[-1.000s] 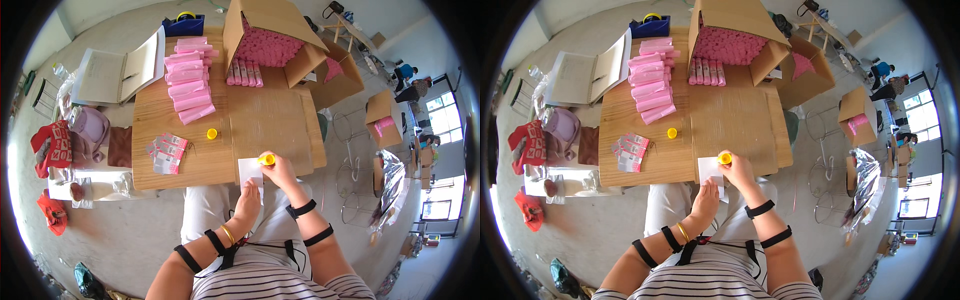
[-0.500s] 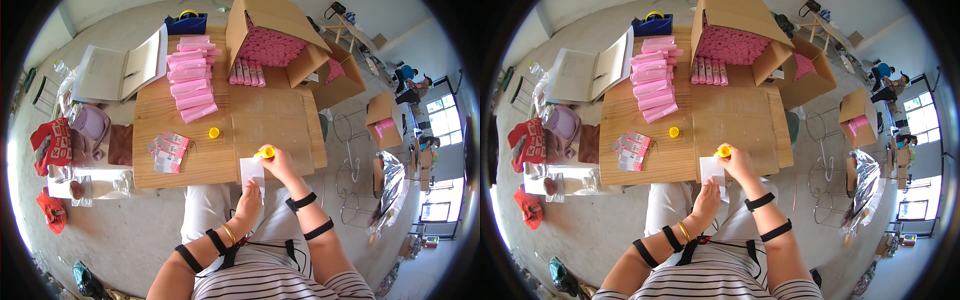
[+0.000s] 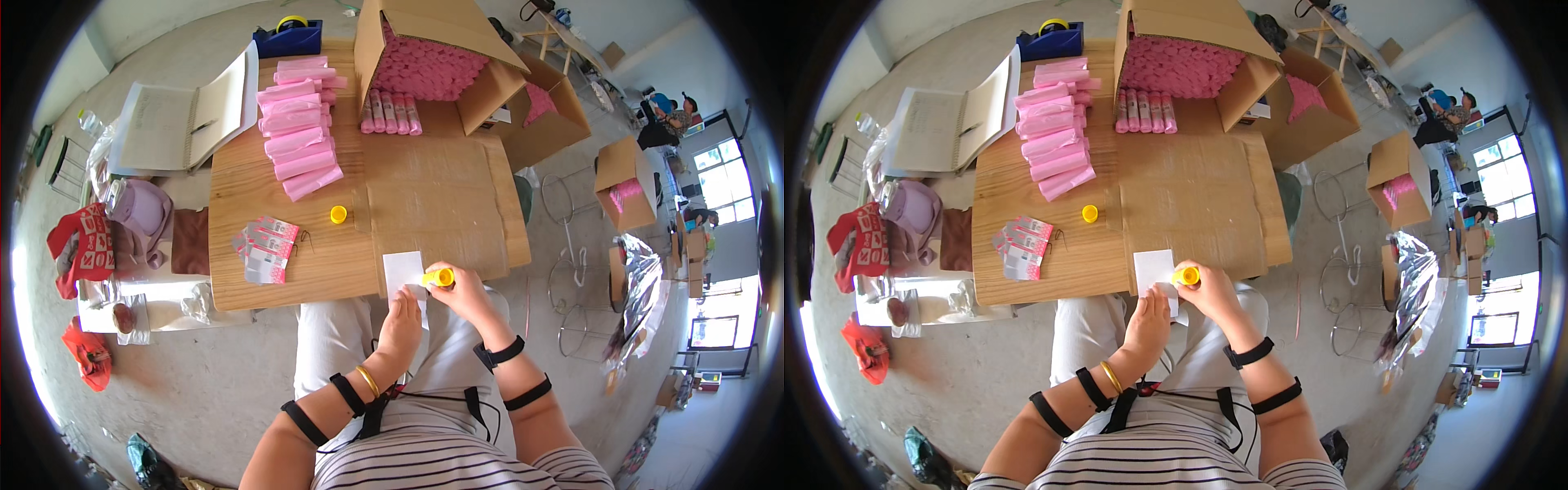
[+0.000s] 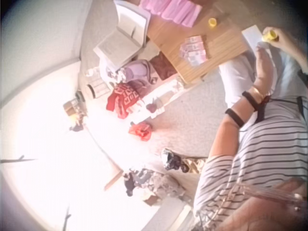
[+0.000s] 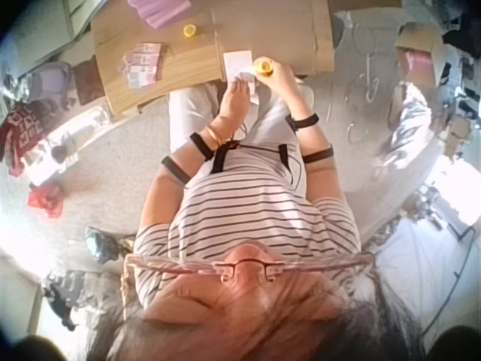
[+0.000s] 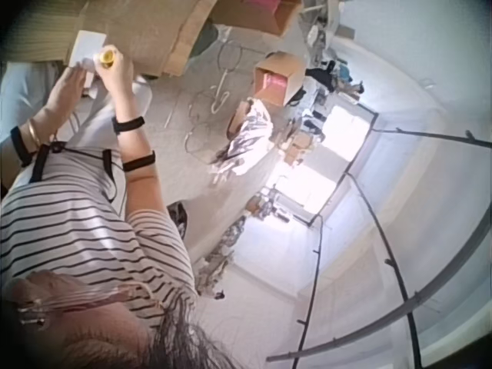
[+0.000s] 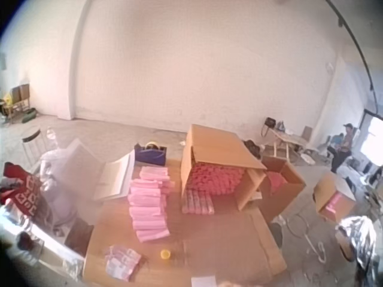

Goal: Package and label small pink items into a cardboard box.

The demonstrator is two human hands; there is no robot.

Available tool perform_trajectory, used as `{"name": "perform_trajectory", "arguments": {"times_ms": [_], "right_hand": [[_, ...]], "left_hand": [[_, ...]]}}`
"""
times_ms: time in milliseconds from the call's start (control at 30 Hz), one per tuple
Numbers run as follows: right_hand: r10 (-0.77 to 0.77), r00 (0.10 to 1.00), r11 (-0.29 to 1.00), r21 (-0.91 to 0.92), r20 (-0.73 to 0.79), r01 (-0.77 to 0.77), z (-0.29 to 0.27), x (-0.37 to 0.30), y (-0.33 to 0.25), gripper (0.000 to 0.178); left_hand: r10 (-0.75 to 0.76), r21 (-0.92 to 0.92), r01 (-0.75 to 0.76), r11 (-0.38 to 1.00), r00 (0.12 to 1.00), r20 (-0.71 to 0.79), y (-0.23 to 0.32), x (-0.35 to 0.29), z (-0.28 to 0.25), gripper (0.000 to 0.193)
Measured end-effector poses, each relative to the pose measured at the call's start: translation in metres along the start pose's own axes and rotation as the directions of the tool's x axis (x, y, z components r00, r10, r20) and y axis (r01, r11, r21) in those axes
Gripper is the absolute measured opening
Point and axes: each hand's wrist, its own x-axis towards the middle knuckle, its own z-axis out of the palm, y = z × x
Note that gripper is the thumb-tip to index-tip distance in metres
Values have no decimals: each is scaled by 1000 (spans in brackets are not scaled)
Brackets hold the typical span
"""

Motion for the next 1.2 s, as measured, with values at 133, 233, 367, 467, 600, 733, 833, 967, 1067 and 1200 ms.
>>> {"name": "perform_trajectory", "arguments": {"times_ms": [133,233,367,467,600,733,833,967,1067,1200], "right_hand": [[5,999,1000,18,-47,-4,1,30,8,24],[-48,984,998,42,-174,56,-2,52,17,25],[-20,991,994,100,-130,33,2,39,17,25],[-5,999,1000,27,-37,6,13,23,-2,24],[-81,996,995,-61,-23,79,38,25,-22,22],[-134,990,986,-107,-52,128,33,26,-32,26],[13,990,998,-60,-142,-22,18,19,-19,26],[82,967,918,396,-240,20,9,7,26,23],[99,959,604,782,-265,154,-4,-28,40,30],[239,946,460,884,-219,89,-32,-70,43,36]], "left_hand": [[5,2,-5,1000,999,52,-3,0,-5,48],[8,-74,-5,997,1000,28,-4,2,-9,47],[-31,-165,28,986,999,-11,-4,-3,-5,46],[-41,-188,37,981,999,-16,-8,-8,-3,46],[-36,-150,25,988,997,-68,-11,-6,-5,44],[62,-205,-68,976,997,-37,-3,11,-6,39],[-59,-283,31,959,994,-90,-2,4,10,62],[-27,-385,71,920,993,118,-18,-5,2,79],[22,-345,35,938,987,159,-12,-3,-4,86],[33,-384,2,923,996,84,-10,11,1,82]]}}
